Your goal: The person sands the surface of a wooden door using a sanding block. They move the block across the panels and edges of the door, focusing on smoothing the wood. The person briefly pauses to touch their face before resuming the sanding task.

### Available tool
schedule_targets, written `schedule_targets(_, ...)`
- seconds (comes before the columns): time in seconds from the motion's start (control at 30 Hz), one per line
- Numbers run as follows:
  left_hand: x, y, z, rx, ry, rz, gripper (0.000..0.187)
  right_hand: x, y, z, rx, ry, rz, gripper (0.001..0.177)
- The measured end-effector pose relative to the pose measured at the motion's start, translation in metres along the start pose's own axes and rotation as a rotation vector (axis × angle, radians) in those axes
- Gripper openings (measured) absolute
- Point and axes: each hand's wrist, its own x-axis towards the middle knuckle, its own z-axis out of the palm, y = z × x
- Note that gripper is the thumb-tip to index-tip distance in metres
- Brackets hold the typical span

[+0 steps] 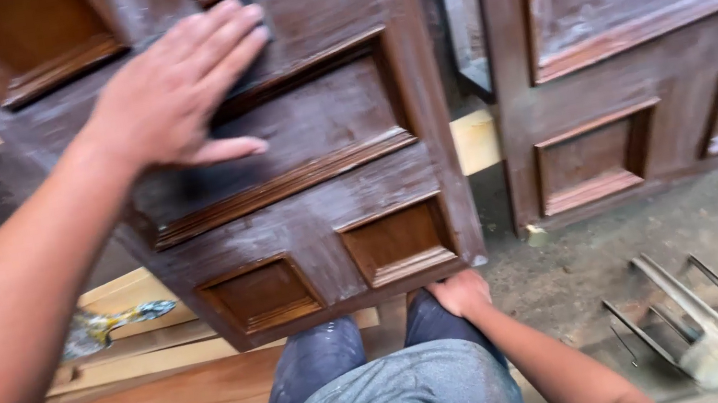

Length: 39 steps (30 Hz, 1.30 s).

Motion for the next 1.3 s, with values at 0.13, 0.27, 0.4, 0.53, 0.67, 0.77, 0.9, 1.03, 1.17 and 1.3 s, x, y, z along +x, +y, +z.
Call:
schedule_targets(0.13, 0.044, 0.007, 0.026, 0.164, 0.018, 0.033, 0.112, -0.006, 0.004, -0.011, 0.117, 0.006, 0.05, 0.073)
schedule_targets(0.27, 0.075, 0.011, 0.032, 0.225, 0.003, 0.083, 0.113, 0.001, 0.01, -0.009, 0.108, -0.028, 0.078, 0.071)
schedule_targets(0.4, 0.005, 0.01, 0.015, 0.197, -0.046, 0.034, 0.106, 0.003, 0.016, -0.008, 0.121, -0.022, 0.075, 0.074)
schedule_targets(0.53, 0.027, 0.014, 0.026, 0.356, 0.009, 0.024, 0.109, 0.014, 0.021, -0.004, 0.074, -0.043, 0.053, 0.074)
schedule_targets(0.67, 0.095, 0.018, 0.05, 0.235, 0.124, 0.022, 0.087, 0.006, 0.022, -0.011, 0.087, -0.052, 0.051, 0.078)
schedule_targets(0.77, 0.083, 0.018, 0.043, 0.2, 0.209, -0.012, 0.048, 0.002, 0.028, -0.013, 0.181, 0.034, -0.034, 0.071)
schedule_targets(0.9, 0.081, 0.025, 0.024, 0.237, 0.311, -0.084, 0.034, 0.005, 0.041, -0.018, 0.26, 0.027, -0.056, 0.062)
schedule_targets(1.03, 0.094, 0.034, 0.014, 0.075, 0.332, -0.238, 0.031, 0.006, 0.055, -0.034, 0.338, 0.015, -0.079, 0.064)
schedule_targets(1.17, 0.092, 0.056, 0.019, 0.194, 0.336, -0.617, 0.069, 0.004, 0.084, -0.049, 0.543, 0.039, -0.059, 0.06)
schedule_targets(1.3, 0.094, 0.068, 0.021, 0.119, 0.369, -0.752, 0.061, -0.001, 0.127, -0.053, 0.737, 0.04, -0.023, 0.063)
